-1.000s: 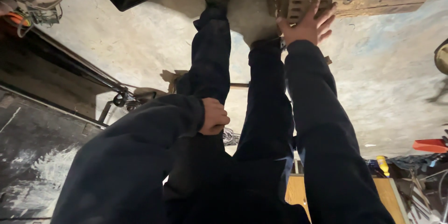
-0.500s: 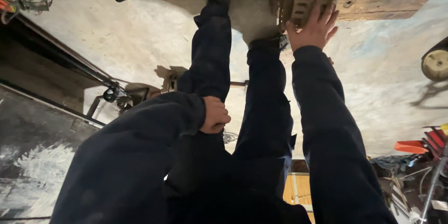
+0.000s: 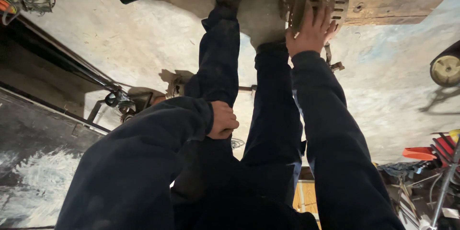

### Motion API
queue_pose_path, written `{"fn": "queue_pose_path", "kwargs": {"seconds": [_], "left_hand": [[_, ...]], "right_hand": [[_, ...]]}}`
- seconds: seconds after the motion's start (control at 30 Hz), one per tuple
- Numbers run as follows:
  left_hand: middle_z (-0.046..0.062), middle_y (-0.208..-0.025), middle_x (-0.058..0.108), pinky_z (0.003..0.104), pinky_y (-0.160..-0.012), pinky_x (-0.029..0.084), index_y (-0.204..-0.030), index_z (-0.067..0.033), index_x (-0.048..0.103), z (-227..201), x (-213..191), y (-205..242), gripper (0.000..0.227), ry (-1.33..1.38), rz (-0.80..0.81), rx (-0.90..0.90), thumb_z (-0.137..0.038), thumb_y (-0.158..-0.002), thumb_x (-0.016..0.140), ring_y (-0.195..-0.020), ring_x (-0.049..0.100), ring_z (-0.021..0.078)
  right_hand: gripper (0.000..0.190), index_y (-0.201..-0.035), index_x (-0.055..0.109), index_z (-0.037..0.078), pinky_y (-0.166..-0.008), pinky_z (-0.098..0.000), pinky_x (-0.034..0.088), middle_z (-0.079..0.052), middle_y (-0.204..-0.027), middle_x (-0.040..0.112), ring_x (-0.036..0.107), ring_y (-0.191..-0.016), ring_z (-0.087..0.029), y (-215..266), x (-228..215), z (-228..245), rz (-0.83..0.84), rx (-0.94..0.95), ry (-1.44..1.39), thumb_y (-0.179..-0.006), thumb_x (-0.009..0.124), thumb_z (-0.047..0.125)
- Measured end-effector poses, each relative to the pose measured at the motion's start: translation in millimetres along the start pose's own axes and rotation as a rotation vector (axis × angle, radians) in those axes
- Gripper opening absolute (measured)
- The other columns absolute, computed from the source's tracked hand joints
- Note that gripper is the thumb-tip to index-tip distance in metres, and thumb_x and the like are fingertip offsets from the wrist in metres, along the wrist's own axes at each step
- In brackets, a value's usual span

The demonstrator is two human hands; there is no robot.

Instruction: The person sits on the floor holding a motor stator housing and uses a hammer and a metal punch to drive the old windings and core out of the housing, repeatedly repositioning the stator and tapping around its rim.

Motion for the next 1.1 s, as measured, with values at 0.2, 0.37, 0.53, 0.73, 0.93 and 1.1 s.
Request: {"fn": "queue_pose_path", "kwargs": {"seconds": [0.2, 0.37, 0.53, 0.73, 0.93, 1.1], "left_hand": [[0.007, -0.075, 0.065, 0.046, -0.068, 0.05, -0.083, -0.0113, 0.065, 5.7, 9.5, 2.7, 0.01, 0.025, 0.035, -0.008, -0.02, -0.086, 0.067, -0.073, 0.064, 0.0316], [0.007, -0.074, 0.065, 0.046, -0.068, 0.05, -0.08, -0.0114, 0.064, 3.3, 6.3, -0.2, 0.011, 0.017, 0.011, 0.002, -0.021, -0.084, 0.068, -0.074, 0.064, 0.0327], [0.007, -0.073, 0.064, 0.046, -0.067, 0.05, -0.079, -0.0116, 0.064, 6.7, 13.3, -0.4, 0.013, 0.007, 0.111, -0.056, -0.021, -0.087, 0.068, -0.073, 0.064, 0.0319], [0.007, -0.073, 0.064, 0.045, -0.067, 0.05, -0.082, -0.0112, 0.064, 0.7, 3.7, -5.8, 0.009, 0.014, 0.032, -0.033, -0.02, -0.084, 0.067, -0.073, 0.064, 0.0311], [0.006, -0.074, 0.064, 0.046, -0.067, 0.05, -0.08, -0.0123, 0.063, -2.2, 3.9, -6.6, 0.009, 0.0, 0.013, -0.034, -0.019, -0.081, 0.069, -0.073, 0.065, 0.0314], [0.007, -0.072, 0.062, 0.046, -0.064, 0.049, -0.077, -0.0127, 0.061, -3.4, -0.7, -11.2, 0.012, 0.013, -0.058, 0.011, -0.019, -0.079, 0.071, -0.071, 0.063, 0.033]], "right_hand": [[0.065, -0.145, 0.055, 0.005, -0.119, -0.0679, 0.018, -0.025, -0.158, 0.04, 0.026, -0.152, -0.045, -14.0, 15.8, -8.3, -0.039, -0.122, -0.035, -0.091, 0.077, 0.034], [0.05, -0.132, 0.062, 0.004, -0.12, -0.0641, 0.024, -0.023, -0.156, 0.045, 0.031, -0.15, -0.044, -17.0, 22.8, -16.2, -0.076, -0.183, -0.039, -0.091, 0.077, 0.029], [0.044, -0.127, 0.067, 0.008, -0.117, -0.0627, 0.025, -0.02, -0.156, 0.047, 0.031, -0.15, -0.043, -13.1, 11.7, -11.0, -0.104, -0.203, -0.058, -0.091, 0.081, 0.029], [0.046, -0.127, 0.065, 0.01, -0.118, -0.0604, 0.026, -0.02, -0.155, 0.046, 0.031, -0.15, -0.042, -14.1, 9.5, -13.2, -0.054, -0.19, -0.103, -0.088, 0.081, 0.028], [0.072, -0.148, 0.05, 0.004, -0.119, -0.0588, 0.027, -0.017, -0.155, 0.048, 0.036, -0.148, -0.039, -15.8, 12.7, -13.8, -0.085, -0.17, -0.142, -0.087, 0.078, 0.027], [0.07, -0.145, 0.052, 0.007, -0.116, -0.0593, 0.027, -0.019, -0.151, 0.049, 0.036, -0.146, -0.042, -20.2, 12.9, -17.4, -0.05, -0.135, -0.076, -0.084, 0.078, 0.03]]}}
Point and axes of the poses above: each hand's wrist, its own y-axis away from the middle knuckle, its own x-axis out of the palm, z = x × y, the point moved 2 cm from there along -y, towards the middle knuckle
